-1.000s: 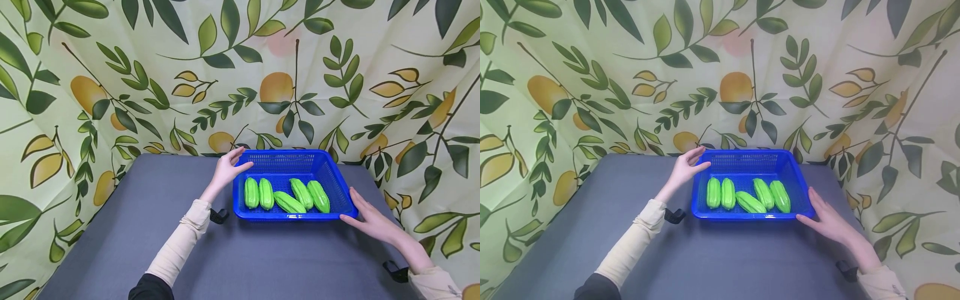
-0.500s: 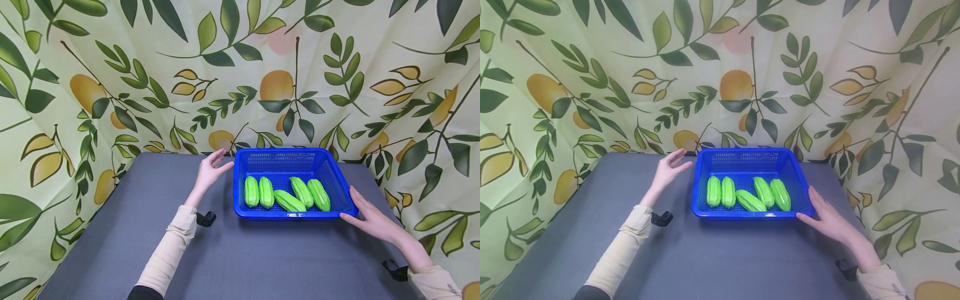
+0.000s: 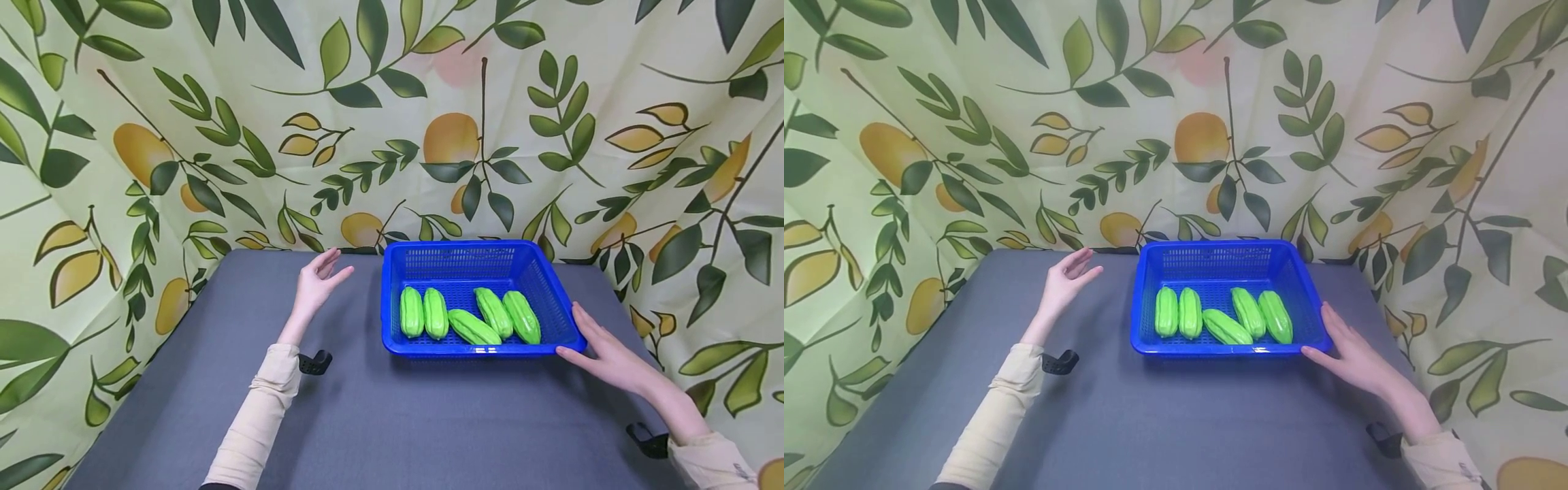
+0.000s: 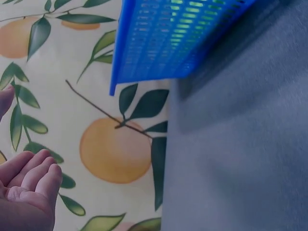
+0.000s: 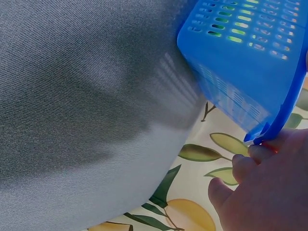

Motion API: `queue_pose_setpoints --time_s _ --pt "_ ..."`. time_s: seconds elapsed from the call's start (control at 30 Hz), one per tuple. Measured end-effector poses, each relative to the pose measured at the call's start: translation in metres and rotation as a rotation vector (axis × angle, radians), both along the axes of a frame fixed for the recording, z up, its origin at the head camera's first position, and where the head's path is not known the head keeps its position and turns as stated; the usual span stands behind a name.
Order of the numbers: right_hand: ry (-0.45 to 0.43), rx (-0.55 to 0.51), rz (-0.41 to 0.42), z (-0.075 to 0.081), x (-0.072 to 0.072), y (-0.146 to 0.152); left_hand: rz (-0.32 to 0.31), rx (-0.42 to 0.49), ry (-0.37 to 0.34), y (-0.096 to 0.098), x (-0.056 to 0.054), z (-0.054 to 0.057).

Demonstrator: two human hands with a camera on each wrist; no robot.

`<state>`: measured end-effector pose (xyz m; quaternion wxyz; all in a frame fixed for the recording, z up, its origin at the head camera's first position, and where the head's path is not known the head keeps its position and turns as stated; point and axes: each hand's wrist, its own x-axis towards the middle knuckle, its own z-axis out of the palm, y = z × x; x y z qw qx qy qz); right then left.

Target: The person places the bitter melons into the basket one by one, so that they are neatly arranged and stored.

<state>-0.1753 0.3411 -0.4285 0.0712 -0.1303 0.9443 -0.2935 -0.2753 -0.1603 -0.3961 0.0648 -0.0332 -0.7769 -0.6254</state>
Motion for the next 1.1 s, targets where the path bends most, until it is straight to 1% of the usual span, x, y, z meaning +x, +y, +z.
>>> queue_pose_setpoints --time_s 0.07,0.17,0.3,0.4,0.47,0.5,0.53,0.6,0.7,0.73,0.77,0.8,0.87,0.93,1.03,1.1 --pt "-0.001 0.0 0.0 -0.001 0.0 -0.001 0.01 -0.014 0.009 -0.007 -0.001 -0.006" --pt "-0.002 0.001 0.001 -0.002 0.0 -0.002 0.032 -0.018 0.008 -0.018 0.002 -0.01" --pt "-0.003 0.002 0.001 -0.002 0.0 -0.003 0.058 -0.02 -0.008 -0.03 0.006 -0.013" --pt "-0.004 0.004 -0.001 -0.001 0.001 -0.003 0.06 -0.025 -0.015 -0.035 0.009 -0.014" --pt "-0.004 0.004 -0.001 0.0 0.001 -0.003 0.06 -0.043 -0.011 -0.036 0.009 -0.015" --pt "-0.005 0.004 -0.001 0.0 0.001 -0.003 0.064 -0.076 -0.002 -0.037 0.009 -0.015" --pt "-0.005 0.002 -0.001 0.0 0.001 -0.003 0.069 -0.138 0.014 -0.038 0.009 -0.016" --pt "-0.008 0.001 -0.001 -0.001 0.0 -0.003 0.077 -0.328 0.059 -0.039 0.008 -0.017" --pt "-0.01 0.001 -0.001 -0.002 0.001 -0.002 0.103 -0.655 0.142 -0.038 0.008 -0.019" --pt "-0.011 0.0 -0.002 -0.002 0.001 -0.002 0.109 -0.741 0.161 -0.038 0.008 -0.019" --pt "-0.012 0.0 -0.002 -0.002 0.001 -0.002 0.107 -0.797 0.174 -0.037 0.008 -0.02" --pt "-0.007 -0.002 0.0 -0.002 0.001 -0.002 0.105 -0.834 0.181 -0.036 0.008 -0.02" --pt "-0.004 -0.001 0.0 -0.002 0.0 -0.002 0.096 -0.886 0.173 -0.034 0.007 -0.02" --pt "0.001 0.006 0.001 -0.002 0.0 -0.003 0.074 -0.936 0.15 -0.031 0.005 -0.02" --pt "-0.001 0.043 -0.013 0.0 0.001 -0.003 0.037 -1.019 0.113 -0.026 0.001 -0.02" --pt "0.003 0.07 -0.019 0.003 0.0 -0.003 0.025 -1.058 0.089 -0.023 -0.001 -0.019"
